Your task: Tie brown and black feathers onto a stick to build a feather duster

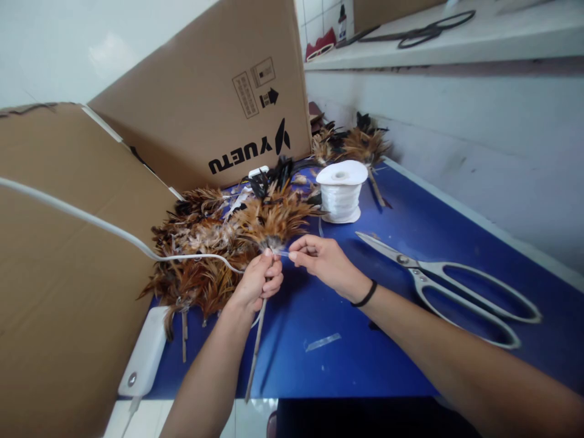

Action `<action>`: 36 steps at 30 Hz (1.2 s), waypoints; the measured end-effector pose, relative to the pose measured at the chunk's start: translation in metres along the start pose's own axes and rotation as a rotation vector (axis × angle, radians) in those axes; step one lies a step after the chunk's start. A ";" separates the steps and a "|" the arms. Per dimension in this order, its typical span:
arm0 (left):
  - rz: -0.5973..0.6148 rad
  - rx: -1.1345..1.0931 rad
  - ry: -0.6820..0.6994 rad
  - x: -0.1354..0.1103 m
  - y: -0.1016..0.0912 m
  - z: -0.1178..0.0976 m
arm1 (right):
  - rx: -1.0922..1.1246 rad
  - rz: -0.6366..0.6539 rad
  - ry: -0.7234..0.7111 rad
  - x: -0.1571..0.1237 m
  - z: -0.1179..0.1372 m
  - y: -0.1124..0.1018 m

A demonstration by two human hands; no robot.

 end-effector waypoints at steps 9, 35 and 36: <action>0.126 -0.289 0.072 -0.007 -0.002 -0.012 | -0.086 0.105 -0.121 -0.002 0.014 0.004; 0.232 -0.160 0.079 -0.016 0.015 -0.010 | -0.087 0.110 -0.014 0.006 0.005 -0.008; 0.238 -0.146 0.083 -0.017 0.017 -0.010 | -0.084 0.113 -0.007 0.007 0.003 -0.009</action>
Point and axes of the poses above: each hand's wrist, its own x-axis towards the middle knuckle, its own y-axis out of the palm, z = x × y, the point moved 7 cm from there along x, towards the middle knuckle, and after that the axes turned 10 degrees about -y, right-handed, at the moved point
